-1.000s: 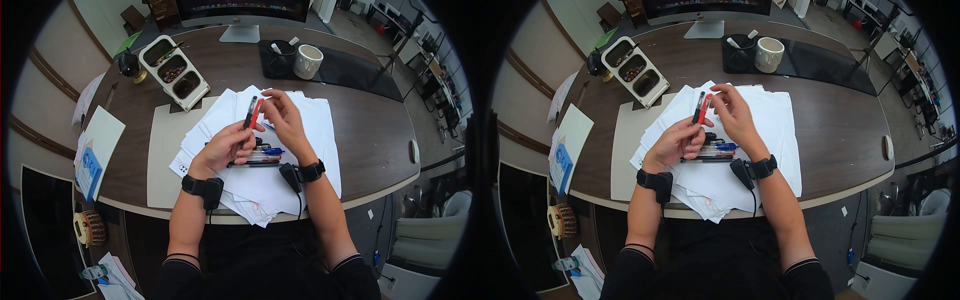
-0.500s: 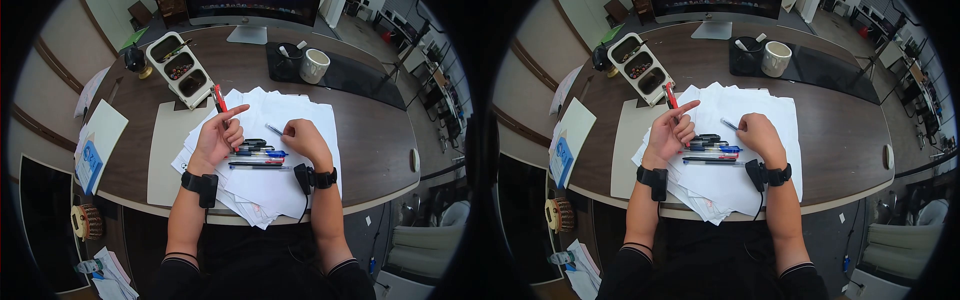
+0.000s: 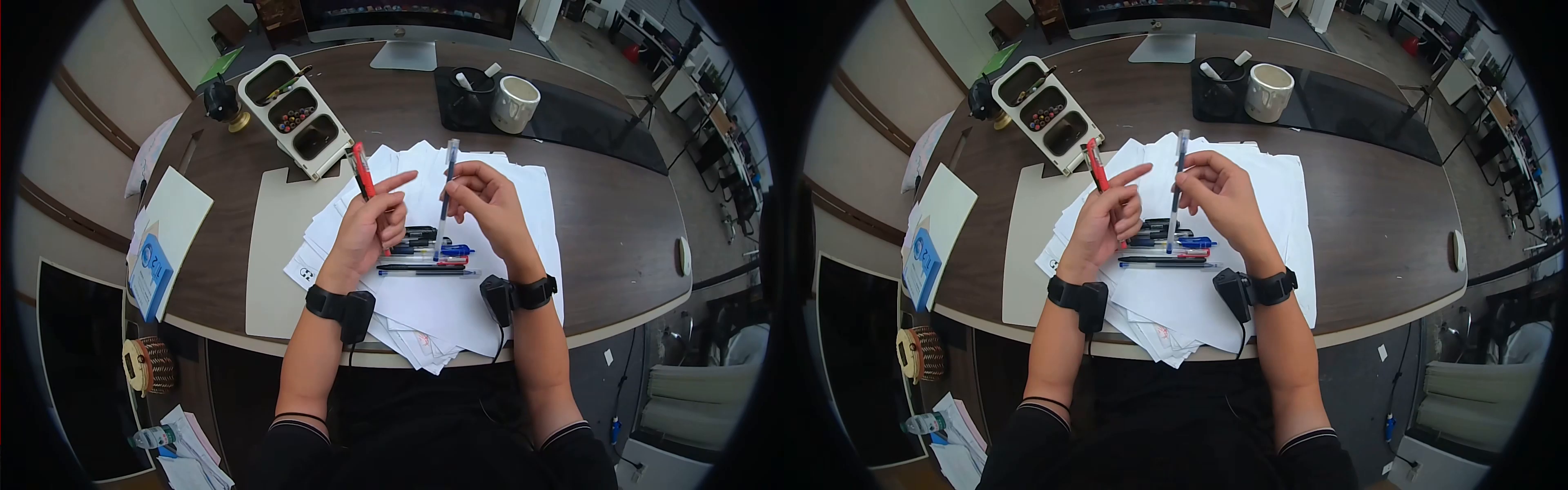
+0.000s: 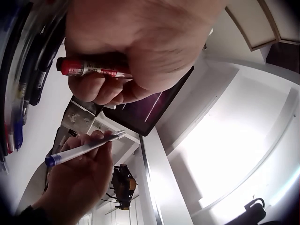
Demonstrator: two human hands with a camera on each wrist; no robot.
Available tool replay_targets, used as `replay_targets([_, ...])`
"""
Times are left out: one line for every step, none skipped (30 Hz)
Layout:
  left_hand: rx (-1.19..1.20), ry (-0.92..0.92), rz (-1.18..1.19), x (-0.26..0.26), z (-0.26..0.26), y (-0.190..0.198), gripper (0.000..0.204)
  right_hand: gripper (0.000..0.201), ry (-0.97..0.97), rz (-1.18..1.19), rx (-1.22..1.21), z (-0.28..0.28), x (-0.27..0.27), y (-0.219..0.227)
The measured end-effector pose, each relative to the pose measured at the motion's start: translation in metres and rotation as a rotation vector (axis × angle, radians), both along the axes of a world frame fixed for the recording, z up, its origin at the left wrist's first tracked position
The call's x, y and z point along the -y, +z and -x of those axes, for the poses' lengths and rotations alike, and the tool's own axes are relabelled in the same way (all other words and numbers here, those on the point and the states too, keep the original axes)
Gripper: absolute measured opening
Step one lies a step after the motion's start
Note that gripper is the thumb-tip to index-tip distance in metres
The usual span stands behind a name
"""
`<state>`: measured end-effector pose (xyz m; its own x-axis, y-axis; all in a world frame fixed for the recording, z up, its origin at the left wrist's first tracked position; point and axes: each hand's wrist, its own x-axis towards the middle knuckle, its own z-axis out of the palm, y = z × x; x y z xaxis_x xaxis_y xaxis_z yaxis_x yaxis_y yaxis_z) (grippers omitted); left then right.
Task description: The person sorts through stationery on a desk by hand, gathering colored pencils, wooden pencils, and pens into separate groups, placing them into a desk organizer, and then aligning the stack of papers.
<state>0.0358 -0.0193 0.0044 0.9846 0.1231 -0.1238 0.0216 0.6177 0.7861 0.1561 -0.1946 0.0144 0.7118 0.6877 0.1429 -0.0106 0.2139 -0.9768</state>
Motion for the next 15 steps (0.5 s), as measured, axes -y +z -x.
replay_targets([-0.003, 0.024, -0.042, 0.003, -0.002, -0.001, 0.039, 0.025, 0.023, 0.007, 0.014, 0.002, -0.001, -0.001])
replay_targets([-0.005, 0.047, -0.083, 0.006, -0.004, -0.004, 0.039, 0.025, 0.035, 0.019, 0.02, 0.004, -0.002, -0.003])
replay_targets([-0.007, 0.069, -0.125, 0.009, -0.006, -0.005, 0.038, 0.025, 0.046, 0.032, 0.026, 0.005, -0.004, -0.004])
replay_targets([-0.007, 0.054, -0.123, 0.011, -0.006, -0.005, 0.037, 0.025, 0.057, 0.044, 0.035, 0.006, -0.005, -0.004])
replay_targets([-0.007, 0.04, -0.12, 0.014, -0.004, -0.004, 0.037, 0.025, 0.066, 0.04, 0.053, 0.007, -0.006, -0.005])
replay_targets([-0.006, 0.028, -0.117, 0.016, -0.003, -0.003, 0.036, 0.024, 0.055, 0.038, 0.061, 0.008, -0.007, -0.006])
replay_targets([0.014, -0.03, -0.145, 0.015, -0.004, -0.001, 0.038, 0.024, 0.046, 0.037, 0.069, 0.009, -0.009, -0.007])
replay_targets([-0.003, -0.065, -0.143, 0.017, -0.002, 0.001, 0.04, 0.023, 0.038, 0.036, 0.076, 0.01, -0.01, -0.008])
replay_targets([-0.02, -0.099, -0.14, 0.021, 0.001, 0.005, 0.042, 0.022, 0.03, 0.049, 0.058, 0.012, -0.009, -0.006])
replay_targets([-0.038, -0.134, -0.137, 0.024, 0.002, 0.009, 0.044, 0.022, 0.024, 0.092, 0.131, 0.012, -0.008, -0.006])
replay_targets([-0.015, -0.174, -0.145, 0.024, 0.001, 0.003, 0.047, 0.022, 0.017, 0.135, 0.204, 0.012, -0.008, -0.006])
replay_targets([-0.012, -0.201, -0.176, 0.023, 0.001, 0.001, 0.048, 0.022, 0.01, 0.178, 0.277, 0.013, -0.008, -0.005])
replay_targets([-0.009, -0.227, -0.206, 0.021, 0.002, 0.0, 0.048, 0.022, 0.009, 0.106, 0.252, 0.016, -0.009, -0.004])
replay_targets([-0.007, -0.252, -0.237, 0.02, 0.002, -0.001, 0.048, 0.022, -0.001, 0.121, 0.318, 0.016, -0.008, -0.003])
replay_targets([0.004, -0.275, -0.254, 0.019, 0.003, -0.001, 0.045, 0.022, -0.011, 0.136, 0.383, 0.016, -0.008, -0.002])
